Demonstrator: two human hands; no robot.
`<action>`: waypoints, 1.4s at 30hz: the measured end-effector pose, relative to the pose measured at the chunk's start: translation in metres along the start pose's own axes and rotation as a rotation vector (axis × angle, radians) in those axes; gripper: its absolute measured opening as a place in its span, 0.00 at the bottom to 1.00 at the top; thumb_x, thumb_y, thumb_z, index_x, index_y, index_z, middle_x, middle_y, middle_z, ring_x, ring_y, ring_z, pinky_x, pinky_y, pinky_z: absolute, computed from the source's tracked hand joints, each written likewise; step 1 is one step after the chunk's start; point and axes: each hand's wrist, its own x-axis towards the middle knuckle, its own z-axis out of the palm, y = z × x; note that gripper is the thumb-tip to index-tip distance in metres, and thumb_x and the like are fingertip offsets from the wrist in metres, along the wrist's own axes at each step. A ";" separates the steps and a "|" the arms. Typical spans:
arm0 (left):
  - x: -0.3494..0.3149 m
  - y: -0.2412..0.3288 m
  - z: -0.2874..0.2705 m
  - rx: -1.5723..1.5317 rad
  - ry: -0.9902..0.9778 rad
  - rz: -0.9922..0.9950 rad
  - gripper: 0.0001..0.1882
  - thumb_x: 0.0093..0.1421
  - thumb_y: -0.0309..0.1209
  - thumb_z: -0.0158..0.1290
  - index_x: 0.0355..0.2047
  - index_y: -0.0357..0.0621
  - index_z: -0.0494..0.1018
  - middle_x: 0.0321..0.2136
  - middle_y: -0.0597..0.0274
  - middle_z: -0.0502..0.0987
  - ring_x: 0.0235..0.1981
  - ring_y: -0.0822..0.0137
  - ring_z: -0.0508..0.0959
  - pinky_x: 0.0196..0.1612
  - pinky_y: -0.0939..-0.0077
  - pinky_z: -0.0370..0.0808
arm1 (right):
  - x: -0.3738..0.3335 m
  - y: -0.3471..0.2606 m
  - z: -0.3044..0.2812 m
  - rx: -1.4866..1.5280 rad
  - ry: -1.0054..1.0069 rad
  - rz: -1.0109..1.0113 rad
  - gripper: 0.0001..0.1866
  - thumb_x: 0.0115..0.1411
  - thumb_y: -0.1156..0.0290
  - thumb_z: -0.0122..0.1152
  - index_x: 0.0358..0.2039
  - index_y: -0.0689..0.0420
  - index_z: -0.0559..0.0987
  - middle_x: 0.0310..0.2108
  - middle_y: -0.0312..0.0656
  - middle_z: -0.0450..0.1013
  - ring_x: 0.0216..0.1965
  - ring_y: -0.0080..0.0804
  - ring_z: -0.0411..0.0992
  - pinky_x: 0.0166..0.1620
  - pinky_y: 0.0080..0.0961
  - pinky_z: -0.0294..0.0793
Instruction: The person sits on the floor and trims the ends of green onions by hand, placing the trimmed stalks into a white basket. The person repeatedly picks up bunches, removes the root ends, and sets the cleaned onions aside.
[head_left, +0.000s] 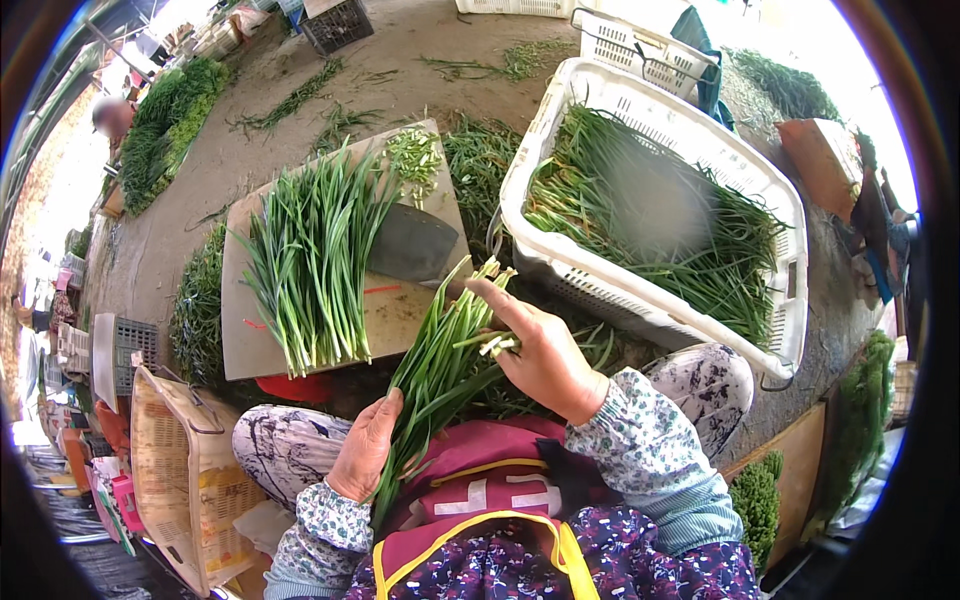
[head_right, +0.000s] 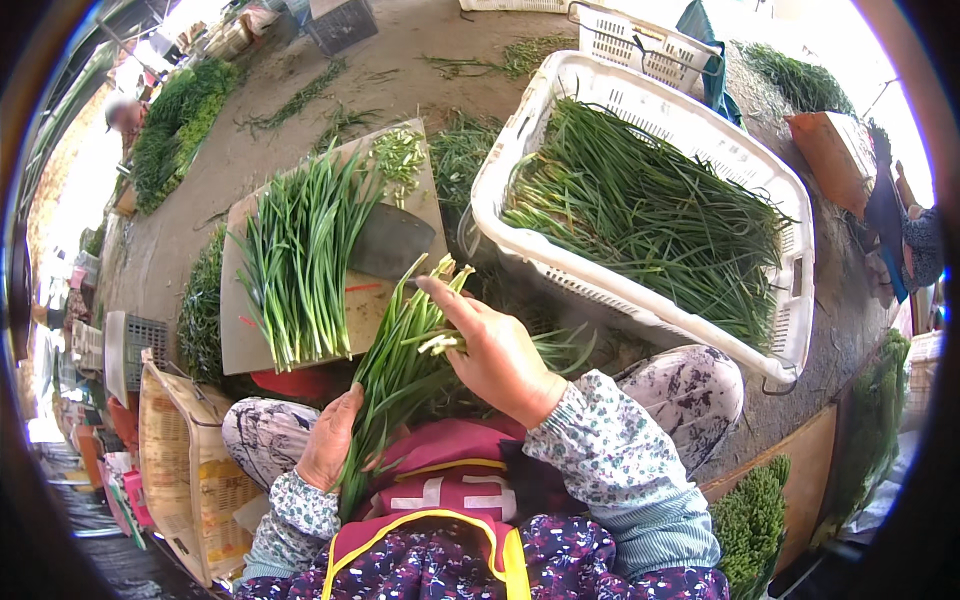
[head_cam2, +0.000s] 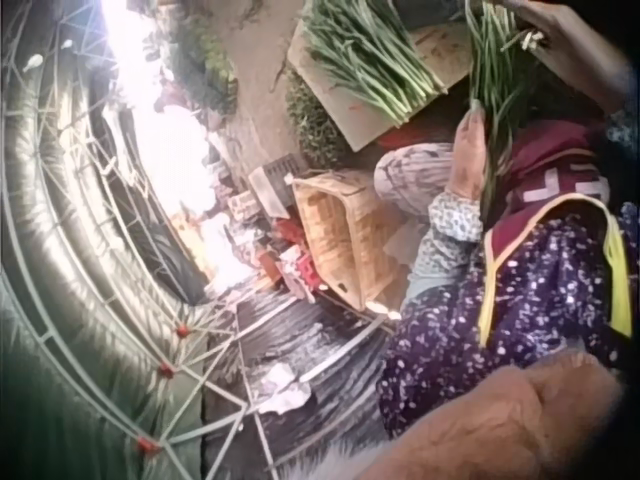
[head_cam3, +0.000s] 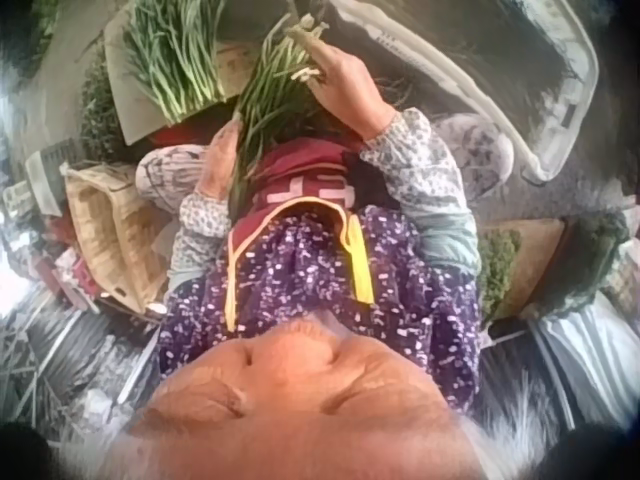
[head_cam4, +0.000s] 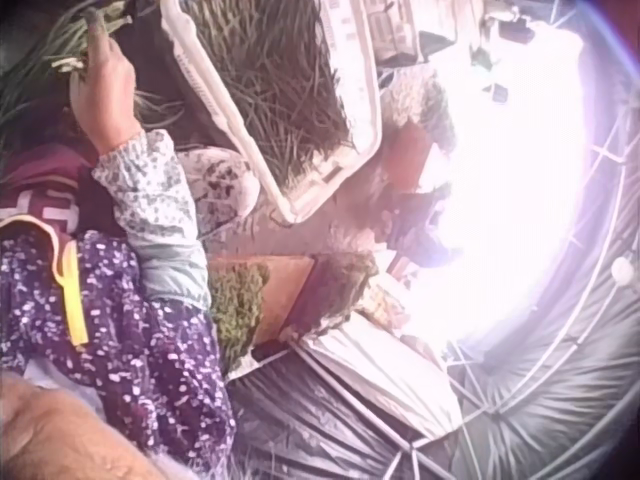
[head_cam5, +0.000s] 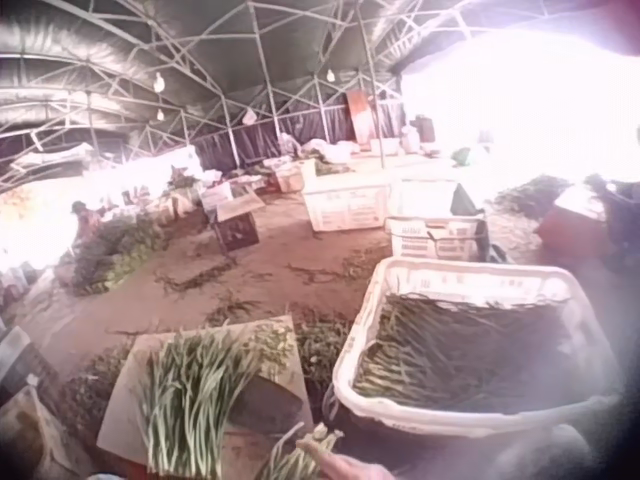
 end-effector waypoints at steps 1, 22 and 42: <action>0.000 0.000 0.000 0.015 -0.004 0.010 0.26 0.73 0.49 0.38 0.48 0.38 0.72 0.27 0.56 0.80 0.12 0.72 0.72 0.14 0.81 0.65 | 0.002 0.003 0.002 0.003 0.002 -0.001 0.39 0.48 0.84 0.60 0.63 0.53 0.66 0.48 0.55 0.75 0.47 0.54 0.75 0.48 0.39 0.78; 0.001 -0.009 0.001 -0.097 -0.081 -0.070 0.16 0.68 0.38 0.50 0.50 0.40 0.71 0.31 0.68 0.78 0.20 0.77 0.75 0.19 0.81 0.72 | -0.013 -0.001 0.029 0.336 -0.077 0.159 0.19 0.55 0.78 0.66 0.48 0.63 0.78 0.39 0.55 0.79 0.44 0.49 0.79 0.45 0.31 0.78; 0.003 -0.020 -0.008 -0.083 -0.168 -0.007 0.18 0.70 0.44 0.48 0.46 0.41 0.70 0.24 0.68 0.74 0.13 0.75 0.68 0.14 0.80 0.63 | 0.002 0.001 -0.015 1.031 0.187 0.533 0.03 0.70 0.70 0.53 0.40 0.55 0.74 0.31 0.32 0.77 0.26 0.14 0.72 0.24 0.10 0.63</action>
